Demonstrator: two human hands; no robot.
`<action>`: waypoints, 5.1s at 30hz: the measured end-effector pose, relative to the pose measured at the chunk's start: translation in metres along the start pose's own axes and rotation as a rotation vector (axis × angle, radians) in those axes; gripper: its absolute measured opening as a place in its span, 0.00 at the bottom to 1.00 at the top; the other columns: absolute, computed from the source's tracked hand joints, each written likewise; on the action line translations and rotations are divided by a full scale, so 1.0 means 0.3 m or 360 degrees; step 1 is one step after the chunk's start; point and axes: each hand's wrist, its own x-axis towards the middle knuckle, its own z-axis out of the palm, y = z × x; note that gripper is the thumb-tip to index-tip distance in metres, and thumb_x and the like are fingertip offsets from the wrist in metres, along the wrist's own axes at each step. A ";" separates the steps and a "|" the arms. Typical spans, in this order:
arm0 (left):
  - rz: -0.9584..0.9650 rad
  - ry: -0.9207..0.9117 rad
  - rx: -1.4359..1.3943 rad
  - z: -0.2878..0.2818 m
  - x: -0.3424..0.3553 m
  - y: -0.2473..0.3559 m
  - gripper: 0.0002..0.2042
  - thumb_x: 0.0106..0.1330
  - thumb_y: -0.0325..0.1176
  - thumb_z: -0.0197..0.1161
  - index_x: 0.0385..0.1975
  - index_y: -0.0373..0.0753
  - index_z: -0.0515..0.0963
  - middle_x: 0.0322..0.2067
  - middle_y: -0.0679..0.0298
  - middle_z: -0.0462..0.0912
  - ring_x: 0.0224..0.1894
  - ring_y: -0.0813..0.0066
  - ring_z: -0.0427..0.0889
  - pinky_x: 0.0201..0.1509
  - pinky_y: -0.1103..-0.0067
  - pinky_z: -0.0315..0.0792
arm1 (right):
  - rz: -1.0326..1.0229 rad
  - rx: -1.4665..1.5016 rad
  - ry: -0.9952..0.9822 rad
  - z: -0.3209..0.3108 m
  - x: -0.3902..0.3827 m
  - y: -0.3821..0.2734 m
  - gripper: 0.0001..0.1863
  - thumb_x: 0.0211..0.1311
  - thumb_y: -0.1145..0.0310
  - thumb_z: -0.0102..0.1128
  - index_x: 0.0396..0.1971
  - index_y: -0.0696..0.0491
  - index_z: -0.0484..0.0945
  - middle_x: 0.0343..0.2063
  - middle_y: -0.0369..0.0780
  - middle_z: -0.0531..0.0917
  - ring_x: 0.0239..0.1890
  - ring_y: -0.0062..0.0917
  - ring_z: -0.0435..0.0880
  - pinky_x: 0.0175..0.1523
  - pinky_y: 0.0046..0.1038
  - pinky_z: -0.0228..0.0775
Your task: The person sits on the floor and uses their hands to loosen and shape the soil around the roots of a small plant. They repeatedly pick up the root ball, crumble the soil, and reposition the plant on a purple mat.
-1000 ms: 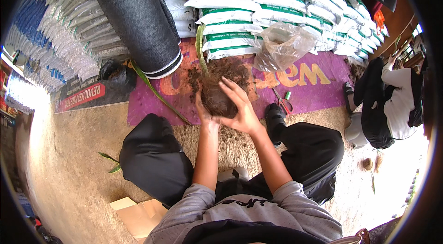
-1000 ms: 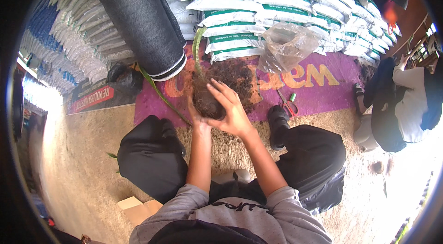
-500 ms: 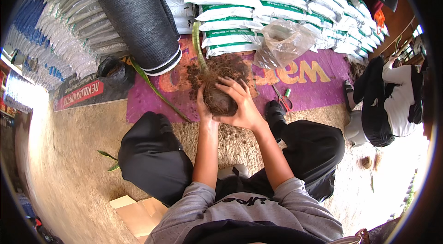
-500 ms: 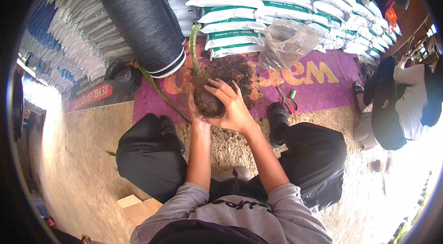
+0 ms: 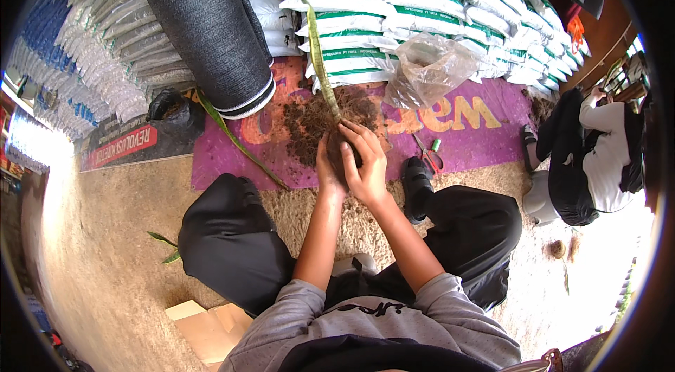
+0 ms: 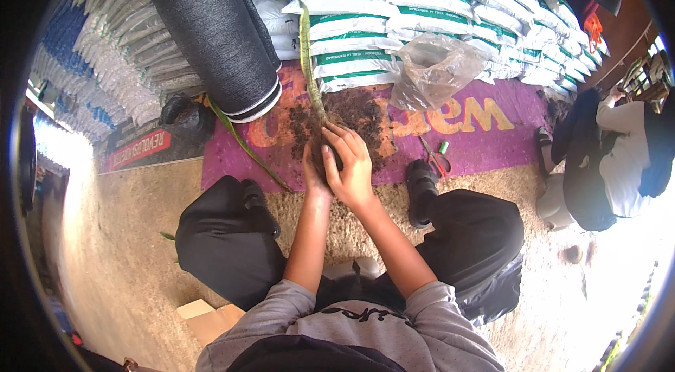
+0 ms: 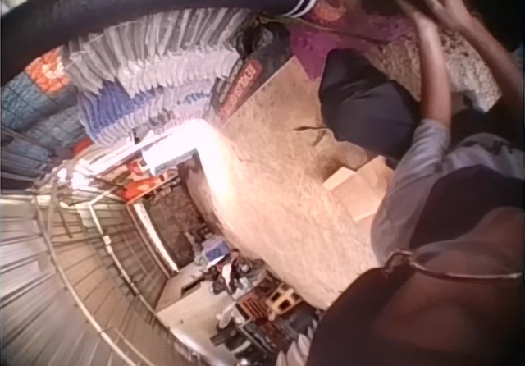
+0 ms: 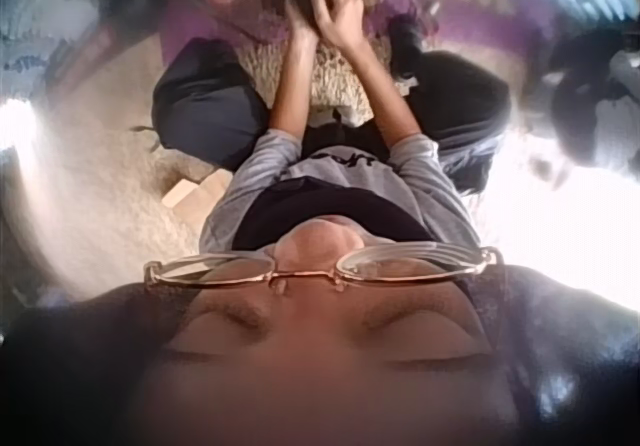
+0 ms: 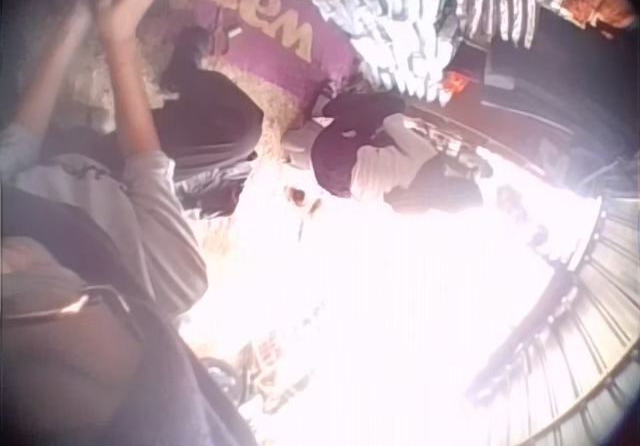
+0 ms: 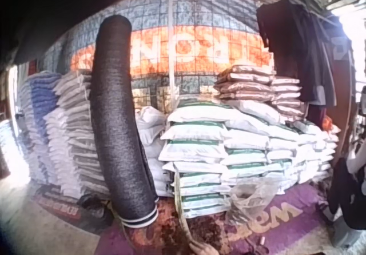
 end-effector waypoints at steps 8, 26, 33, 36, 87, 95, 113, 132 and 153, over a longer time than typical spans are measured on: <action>0.0241 0.0884 0.0381 0.141 -0.001 -0.009 0.24 0.67 0.51 0.37 0.48 0.38 0.70 0.42 0.61 0.77 0.43 0.68 0.78 0.48 0.70 0.73 | 0.0440 0.0810 0.0396 0.054 -0.057 0.054 0.23 0.54 0.69 0.59 0.51 0.59 0.70 0.50 0.46 0.72 0.54 0.30 0.69 0.58 0.32 0.59; 0.0222 0.0846 0.0492 0.117 0.004 -0.089 0.25 0.64 0.54 0.43 0.51 0.40 0.68 0.47 0.60 0.75 0.48 0.66 0.74 0.53 0.70 0.69 | 0.0950 0.1119 0.0590 0.061 -0.069 0.072 0.16 0.53 0.74 0.61 0.43 0.59 0.75 0.40 0.39 0.79 0.40 0.19 0.76 0.46 0.22 0.69; 0.0086 0.0567 0.0302 0.036 0.014 -0.025 0.26 0.64 0.54 0.41 0.53 0.40 0.67 0.49 0.59 0.73 0.51 0.64 0.72 0.56 0.68 0.66 | 0.0348 0.0229 0.0380 0.059 -0.073 0.065 0.19 0.53 0.65 0.59 0.46 0.55 0.74 0.49 0.45 0.73 0.52 0.35 0.67 0.59 0.37 0.51; 0.0122 0.0582 0.0161 0.049 0.005 -0.010 0.25 0.65 0.54 0.40 0.49 0.40 0.70 0.47 0.58 0.75 0.47 0.63 0.75 0.53 0.68 0.69 | 0.0232 0.0001 0.0236 0.043 -0.069 0.042 0.23 0.52 0.61 0.58 0.48 0.54 0.72 0.55 0.47 0.67 0.58 0.40 0.62 0.63 0.43 0.42; -0.0034 0.0579 0.0412 0.096 0.022 -0.007 0.26 0.65 0.53 0.41 0.49 0.36 0.70 0.47 0.57 0.74 0.47 0.66 0.74 0.54 0.71 0.67 | 0.0019 0.0088 0.0275 0.004 -0.005 0.011 0.20 0.47 0.66 0.59 0.43 0.56 0.76 0.45 0.47 0.76 0.52 0.40 0.70 0.60 0.39 0.53; -0.0091 0.0626 0.0399 0.075 0.006 0.024 0.21 0.66 0.48 0.44 0.44 0.37 0.73 0.40 0.60 0.78 0.42 0.69 0.77 0.49 0.74 0.71 | 0.0136 0.0052 0.0263 0.044 -0.050 0.024 0.20 0.55 0.65 0.54 0.49 0.52 0.73 0.57 0.47 0.62 0.59 0.41 0.61 0.62 0.42 0.47; -0.0029 0.0829 0.0807 0.059 0.026 0.003 0.28 0.66 0.55 0.43 0.54 0.37 0.65 0.49 0.59 0.74 0.51 0.69 0.73 0.55 0.74 0.66 | 0.0273 0.0585 0.0394 0.069 -0.015 0.084 0.12 0.64 0.74 0.43 0.32 0.63 0.77 0.35 0.47 0.80 0.39 0.33 0.77 0.49 0.29 0.65; 0.0320 0.0702 0.0899 0.018 -0.010 -0.095 0.27 0.67 0.52 0.43 0.56 0.36 0.62 0.51 0.60 0.69 0.53 0.68 0.69 0.58 0.74 0.62 | 0.0581 0.1014 0.0877 0.074 -0.037 0.120 0.23 0.71 0.58 0.35 0.36 0.61 0.77 0.29 0.33 0.77 0.34 0.16 0.71 0.43 0.21 0.61; 0.0271 0.0905 0.1381 0.042 0.003 -0.024 0.15 0.65 0.38 0.53 0.43 0.33 0.73 0.38 0.63 0.77 0.39 0.77 0.76 0.41 0.80 0.70 | 0.0095 0.0200 0.0260 0.073 -0.041 0.066 0.15 0.61 0.71 0.44 0.46 0.58 0.73 0.45 0.46 0.75 0.48 0.40 0.71 0.55 0.35 0.61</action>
